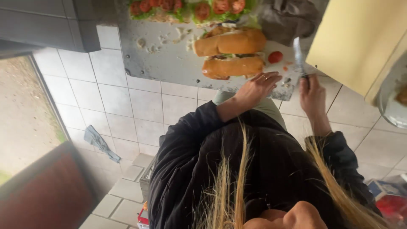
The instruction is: Preparing several sandwiches by adding fried meat, lettuce, and sliced tomatoes to bread rolls.
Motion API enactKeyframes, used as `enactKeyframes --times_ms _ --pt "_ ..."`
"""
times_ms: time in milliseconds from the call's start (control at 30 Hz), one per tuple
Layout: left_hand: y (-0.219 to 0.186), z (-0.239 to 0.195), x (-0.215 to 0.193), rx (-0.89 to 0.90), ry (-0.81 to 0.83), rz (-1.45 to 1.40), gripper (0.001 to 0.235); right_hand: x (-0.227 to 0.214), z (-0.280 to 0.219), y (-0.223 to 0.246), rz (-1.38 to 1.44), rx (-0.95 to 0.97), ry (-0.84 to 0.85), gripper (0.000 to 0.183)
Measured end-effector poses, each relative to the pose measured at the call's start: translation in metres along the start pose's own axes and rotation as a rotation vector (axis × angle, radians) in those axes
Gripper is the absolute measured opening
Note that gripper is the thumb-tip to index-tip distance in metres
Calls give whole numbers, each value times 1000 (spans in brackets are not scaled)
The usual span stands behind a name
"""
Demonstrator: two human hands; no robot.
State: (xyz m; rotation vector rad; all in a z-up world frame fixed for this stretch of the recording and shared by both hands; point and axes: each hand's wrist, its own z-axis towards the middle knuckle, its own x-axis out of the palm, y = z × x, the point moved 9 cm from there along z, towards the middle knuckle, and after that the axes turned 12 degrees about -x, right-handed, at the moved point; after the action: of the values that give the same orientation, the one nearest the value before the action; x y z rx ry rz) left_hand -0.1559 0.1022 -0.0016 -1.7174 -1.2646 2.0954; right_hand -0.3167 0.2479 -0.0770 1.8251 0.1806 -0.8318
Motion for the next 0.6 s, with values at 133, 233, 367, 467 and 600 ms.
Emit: enactKeyframes --times_ms 133,233,367,467,600 --pt "-19 22 50 -138 -16 252 61 11 -20 -10 41 25 32 19" --pt "-13 41 72 -206 -218 524 65 6 -9 1 135 -118 -15 17" --pt "13 57 101 -357 -212 579 46 5 -4 -19 122 -97 15 14" --pt "10 59 102 -390 -163 603 32 -4 -3 -20 129 -145 9 14" --pt "7 59 99 -391 -188 545 27 -11 0 -17 144 -85 85 16"
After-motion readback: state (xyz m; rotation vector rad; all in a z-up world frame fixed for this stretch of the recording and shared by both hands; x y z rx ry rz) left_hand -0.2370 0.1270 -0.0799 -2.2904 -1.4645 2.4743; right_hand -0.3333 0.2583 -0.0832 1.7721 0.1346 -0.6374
